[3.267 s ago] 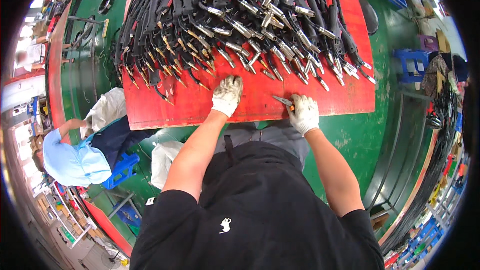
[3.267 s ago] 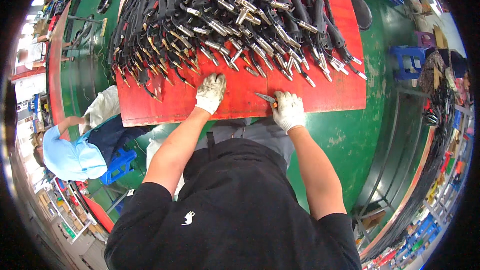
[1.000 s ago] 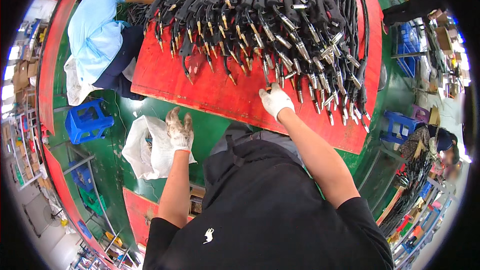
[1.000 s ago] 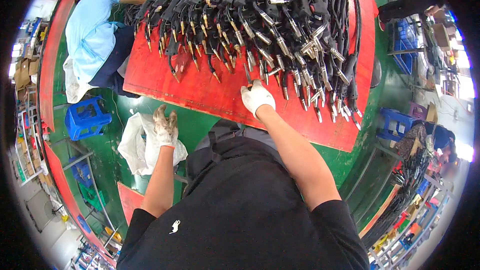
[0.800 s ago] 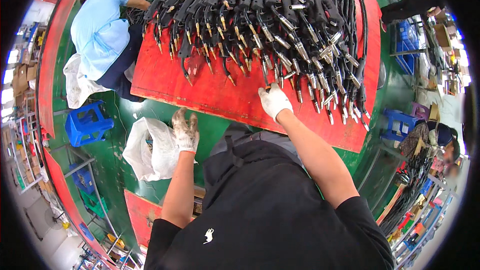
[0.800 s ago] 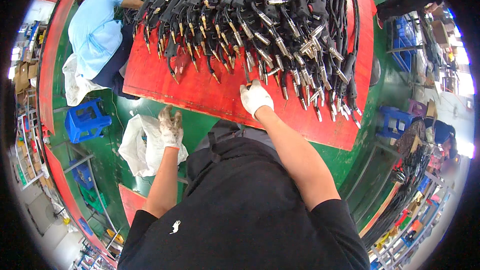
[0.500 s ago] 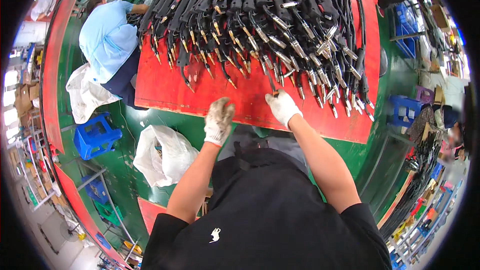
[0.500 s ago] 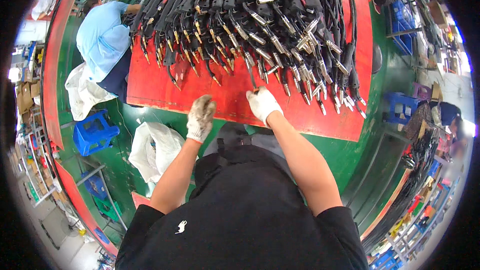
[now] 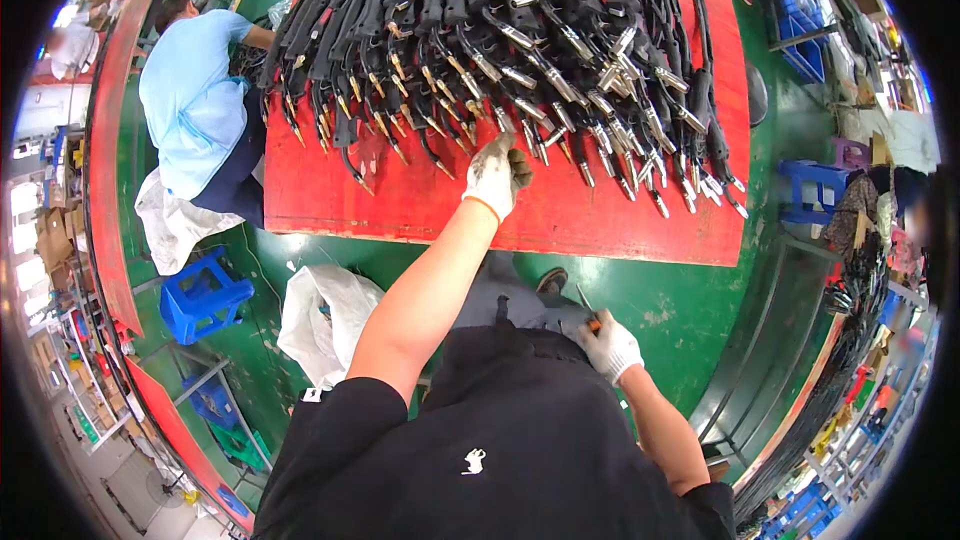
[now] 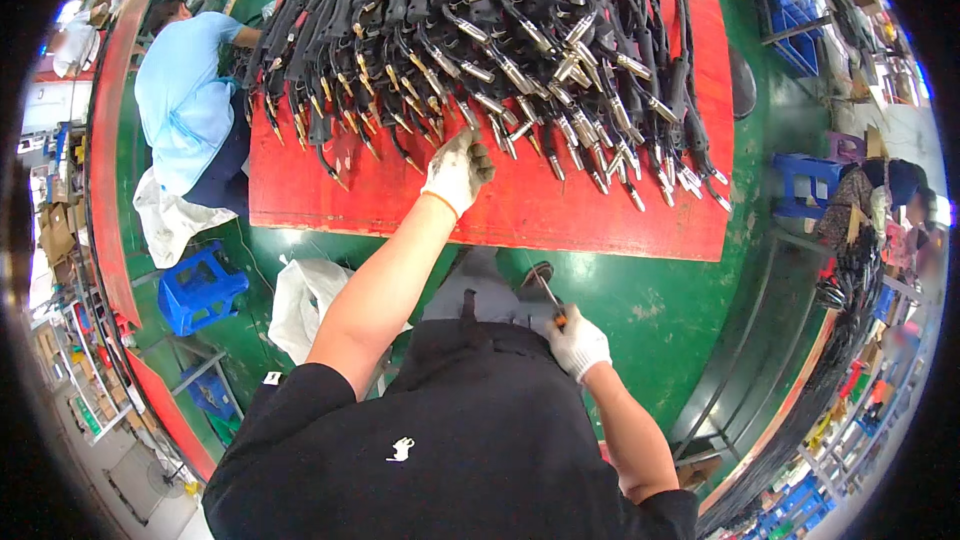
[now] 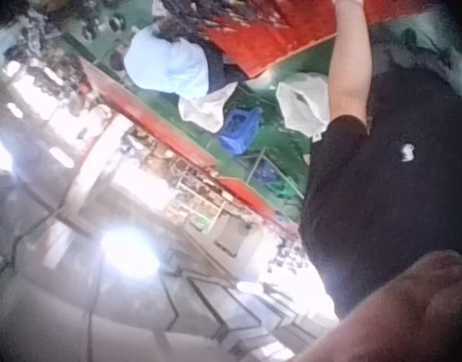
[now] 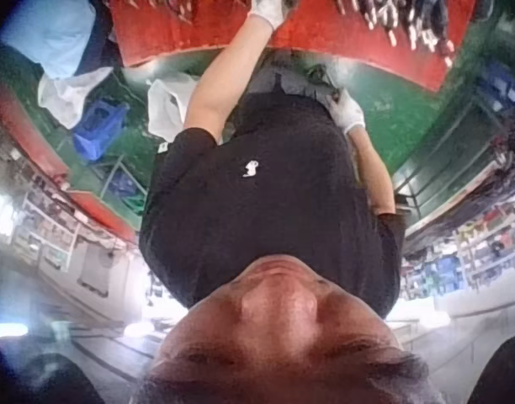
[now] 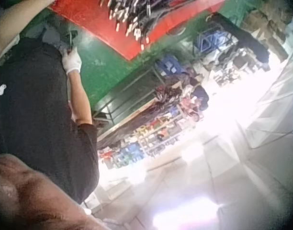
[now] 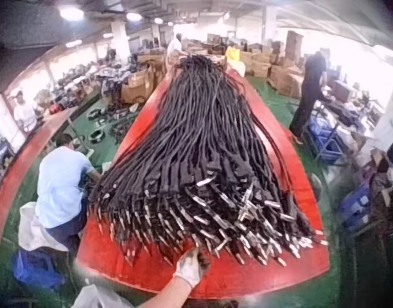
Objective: Assembling welding torch cable leads and connectors on a production line.
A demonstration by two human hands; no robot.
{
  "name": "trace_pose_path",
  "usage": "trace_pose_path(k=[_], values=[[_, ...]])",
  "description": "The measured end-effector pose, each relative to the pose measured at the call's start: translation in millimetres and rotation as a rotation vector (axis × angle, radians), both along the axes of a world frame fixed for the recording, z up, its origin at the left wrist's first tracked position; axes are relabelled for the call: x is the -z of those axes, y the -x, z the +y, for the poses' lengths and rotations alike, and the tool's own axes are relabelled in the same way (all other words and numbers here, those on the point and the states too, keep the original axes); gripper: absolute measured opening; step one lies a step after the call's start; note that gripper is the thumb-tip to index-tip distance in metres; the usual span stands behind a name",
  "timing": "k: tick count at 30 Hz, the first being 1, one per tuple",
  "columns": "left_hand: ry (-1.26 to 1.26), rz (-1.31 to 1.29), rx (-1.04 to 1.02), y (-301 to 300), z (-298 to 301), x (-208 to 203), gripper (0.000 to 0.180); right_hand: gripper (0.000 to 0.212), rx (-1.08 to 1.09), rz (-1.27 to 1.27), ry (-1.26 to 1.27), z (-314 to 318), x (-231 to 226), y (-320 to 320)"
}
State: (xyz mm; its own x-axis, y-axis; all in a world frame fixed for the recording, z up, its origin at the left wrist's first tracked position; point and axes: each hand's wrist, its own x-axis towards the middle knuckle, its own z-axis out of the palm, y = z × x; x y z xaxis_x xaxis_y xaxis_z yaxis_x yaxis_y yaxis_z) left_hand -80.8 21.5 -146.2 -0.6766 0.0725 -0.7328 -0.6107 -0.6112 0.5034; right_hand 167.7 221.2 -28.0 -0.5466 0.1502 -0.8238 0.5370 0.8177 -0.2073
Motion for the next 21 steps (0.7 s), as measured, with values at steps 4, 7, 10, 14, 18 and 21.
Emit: trace_pose_path(k=[4,7,10,14,18,21], values=[[0.048,-0.032,-0.018,-17.0,13.1,7.8,0.019,0.033,-0.003,-0.086,-0.169,62.5,11.7,-89.7],[0.061,0.031,-0.028,-52.1,29.3,9.2,0.024,0.029,0.001,-0.141,-0.272,121.3,22.5,-186.3],[0.027,0.021,-0.043,-81.7,44.4,9.7,0.027,0.031,0.06,-0.289,-0.371,170.8,14.9,-275.3],[0.076,0.036,-0.111,-100.4,50.3,9.8,0.03,0.042,0.177,-0.545,-0.482,230.7,-12.1,-395.5],[0.162,0.089,-0.112,-98.7,43.4,-9.9,0.025,0.037,0.311,-0.619,-0.501,276.9,-2.3,-478.4],[0.345,0.304,-0.029,-118.6,48.4,14.3,0.021,0.017,0.656,-0.176,-0.301,340.1,73.6,-554.6]])
